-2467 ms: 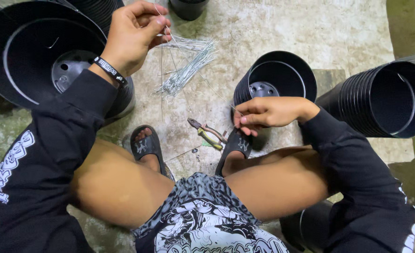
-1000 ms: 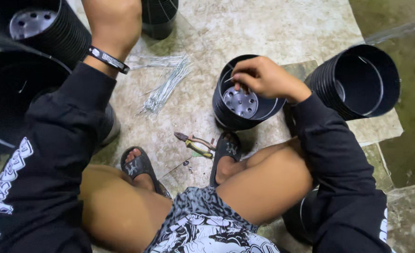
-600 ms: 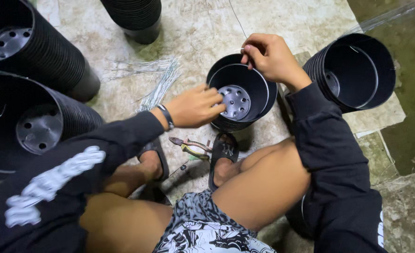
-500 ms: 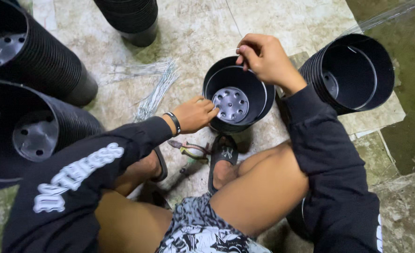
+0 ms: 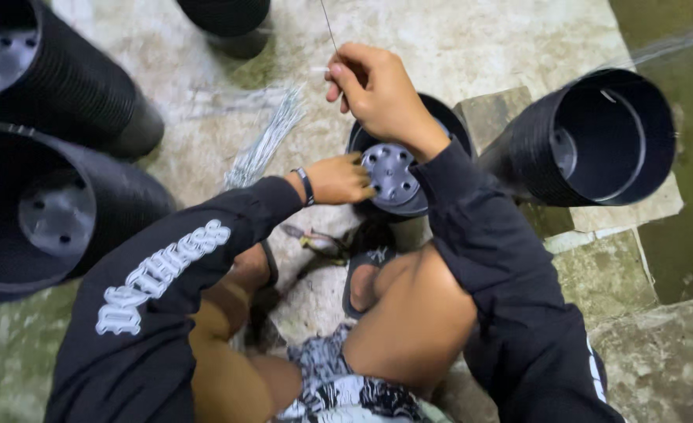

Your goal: The person sits on the floor and assembles metal wire hangers into black plastic plant pots. They bend and twist wire ties into loops, insert them through holes in the pot base, and secure them to form a hanging mechanism. The person uses pliers to cut and shape the wire, then stacks the finished pots.

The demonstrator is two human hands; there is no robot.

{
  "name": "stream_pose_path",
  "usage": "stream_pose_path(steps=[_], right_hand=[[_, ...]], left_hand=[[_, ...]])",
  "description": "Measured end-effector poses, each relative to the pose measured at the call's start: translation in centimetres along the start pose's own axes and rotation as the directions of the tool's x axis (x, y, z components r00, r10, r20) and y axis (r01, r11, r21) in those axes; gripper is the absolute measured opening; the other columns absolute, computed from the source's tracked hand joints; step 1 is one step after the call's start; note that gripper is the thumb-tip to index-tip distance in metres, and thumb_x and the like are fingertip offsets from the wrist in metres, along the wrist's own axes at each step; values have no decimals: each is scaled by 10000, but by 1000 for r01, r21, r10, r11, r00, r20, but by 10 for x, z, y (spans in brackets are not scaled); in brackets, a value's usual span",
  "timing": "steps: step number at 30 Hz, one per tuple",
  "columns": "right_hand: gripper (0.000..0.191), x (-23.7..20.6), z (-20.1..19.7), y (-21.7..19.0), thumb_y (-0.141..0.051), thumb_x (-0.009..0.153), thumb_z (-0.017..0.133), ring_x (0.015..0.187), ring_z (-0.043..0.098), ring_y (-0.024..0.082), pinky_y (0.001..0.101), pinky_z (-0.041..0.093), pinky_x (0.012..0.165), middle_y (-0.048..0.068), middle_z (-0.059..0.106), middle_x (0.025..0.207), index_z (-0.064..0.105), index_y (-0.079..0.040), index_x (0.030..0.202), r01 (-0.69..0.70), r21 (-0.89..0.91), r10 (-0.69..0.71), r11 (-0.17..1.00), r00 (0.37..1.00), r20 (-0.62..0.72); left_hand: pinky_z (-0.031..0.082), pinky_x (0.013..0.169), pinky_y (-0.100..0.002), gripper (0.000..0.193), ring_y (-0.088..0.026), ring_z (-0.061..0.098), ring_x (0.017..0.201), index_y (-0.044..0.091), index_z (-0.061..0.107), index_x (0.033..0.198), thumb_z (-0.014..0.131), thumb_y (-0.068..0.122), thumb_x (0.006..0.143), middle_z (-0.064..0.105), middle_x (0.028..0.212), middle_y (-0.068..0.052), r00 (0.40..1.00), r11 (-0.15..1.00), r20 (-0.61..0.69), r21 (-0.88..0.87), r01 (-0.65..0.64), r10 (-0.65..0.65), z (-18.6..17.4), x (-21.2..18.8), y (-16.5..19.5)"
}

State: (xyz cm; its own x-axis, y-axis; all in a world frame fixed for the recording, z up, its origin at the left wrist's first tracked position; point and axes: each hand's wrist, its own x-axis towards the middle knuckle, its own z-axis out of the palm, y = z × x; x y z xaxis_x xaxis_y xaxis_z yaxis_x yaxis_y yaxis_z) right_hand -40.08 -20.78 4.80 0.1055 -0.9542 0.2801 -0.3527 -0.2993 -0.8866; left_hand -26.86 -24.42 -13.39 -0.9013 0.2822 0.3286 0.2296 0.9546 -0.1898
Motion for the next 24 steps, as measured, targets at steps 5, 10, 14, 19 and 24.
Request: stream_pose_path(steps=[5,10,14,19,24], right_hand=[[151,-5,9,-21,-90,1076,560,661,628,78,237,522,607,41,705,808,643,22,1019,67,-8,-66,998,995,74],[162,-16,7,-31,-102,1088,569,687,605,76,234,504,630,46,690,832,648,26,1028,-9,18,9,1000,1000,27],[169,-21,15,-51,-108,1099,561,689,608,77,232,495,629,42,696,847,646,24,1039,-32,-21,32,999,999,-9],[156,-42,8,-102,-93,1114,560,726,614,84,230,500,657,52,688,869,653,23,1070,-6,-60,4,998,999,-37],[148,-62,0,-139,-83,1119,560,732,608,94,227,496,681,64,689,890,647,25,1068,28,12,-27,1000,999,-31]], left_hand=[[476,928,-429,72,-194,662,849,205,664,944,610,198,897,640,797,13,999,999,-16,28,36,-35,-37,1,7],[456,989,-490,157,-175,656,922,186,648,1023,648,175,866,632,899,18,989,1000,-149,2,16,-15,-90,-18,-5],[426,1055,-544,198,-186,658,1053,172,646,1027,655,130,834,631,974,5,970,1000,-241,12,-11,14,-142,-59,-5],[464,1125,-509,203,-320,601,1282,46,633,1072,642,88,873,643,1181,-129,979,999,-204,-49,-15,5,-220,-112,18],[500,1124,-482,163,-370,529,1384,-21,617,1053,632,49,907,628,1211,-194,984,996,-162,-63,58,-67,-291,-158,75]])
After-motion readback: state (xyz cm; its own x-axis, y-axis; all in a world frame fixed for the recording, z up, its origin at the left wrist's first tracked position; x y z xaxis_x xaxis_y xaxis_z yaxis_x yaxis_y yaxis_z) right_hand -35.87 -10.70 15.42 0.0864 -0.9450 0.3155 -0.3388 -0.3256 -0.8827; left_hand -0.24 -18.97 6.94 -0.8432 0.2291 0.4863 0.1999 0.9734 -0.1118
